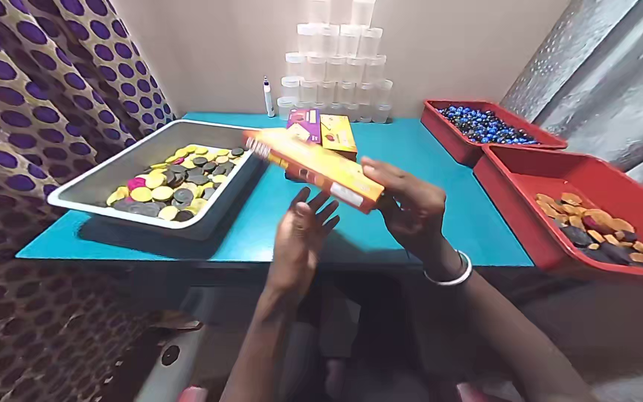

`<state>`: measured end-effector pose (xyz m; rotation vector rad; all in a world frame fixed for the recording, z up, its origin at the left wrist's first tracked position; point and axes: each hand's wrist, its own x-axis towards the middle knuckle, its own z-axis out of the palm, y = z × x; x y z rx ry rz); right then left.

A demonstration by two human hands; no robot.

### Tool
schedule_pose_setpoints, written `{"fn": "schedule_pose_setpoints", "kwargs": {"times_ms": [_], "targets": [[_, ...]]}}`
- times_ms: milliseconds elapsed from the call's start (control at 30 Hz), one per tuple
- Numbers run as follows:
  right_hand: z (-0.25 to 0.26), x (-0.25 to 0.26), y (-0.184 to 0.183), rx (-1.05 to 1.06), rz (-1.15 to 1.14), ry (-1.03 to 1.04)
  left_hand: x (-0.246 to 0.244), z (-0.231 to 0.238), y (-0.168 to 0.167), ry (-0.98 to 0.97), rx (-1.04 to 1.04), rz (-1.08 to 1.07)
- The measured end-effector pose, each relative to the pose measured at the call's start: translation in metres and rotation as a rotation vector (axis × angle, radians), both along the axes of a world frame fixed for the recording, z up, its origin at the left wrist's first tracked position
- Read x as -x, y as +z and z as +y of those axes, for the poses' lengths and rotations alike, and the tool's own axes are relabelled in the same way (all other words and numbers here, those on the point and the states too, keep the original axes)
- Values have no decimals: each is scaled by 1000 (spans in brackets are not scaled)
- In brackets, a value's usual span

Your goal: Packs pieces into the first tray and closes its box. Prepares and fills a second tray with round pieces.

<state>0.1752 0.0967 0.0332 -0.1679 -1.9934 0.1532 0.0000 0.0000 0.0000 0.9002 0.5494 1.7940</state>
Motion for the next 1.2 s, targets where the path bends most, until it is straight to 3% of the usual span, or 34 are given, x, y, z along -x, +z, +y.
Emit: {"fn": "schedule_pose_setpoints", "kwargs": {"times_ms": [67,167,400,500,733,900,1200], "targets": [[-13,-8,-8,109,-31,116,-20,15,-18,-101,-127,-246],[-20,-18,-12,128,-74,43,-27,28,-25,-174,-257,-331],[-17,-20,-22,130,-75,-28,-17,28,-27,-133,-292,-233],[-19,-27,-29,210,-125,37,-20,24,-30,-64,-242,-197],[-37,-39,-28,250,-225,28,-45,18,-13,254,-67,143],[-44,-46,-21,487,-137,33,-59,32,-20,315,-142,325],[-45,-51,-14,498,-266,-76,-56,22,-25,280,-127,247]]}}
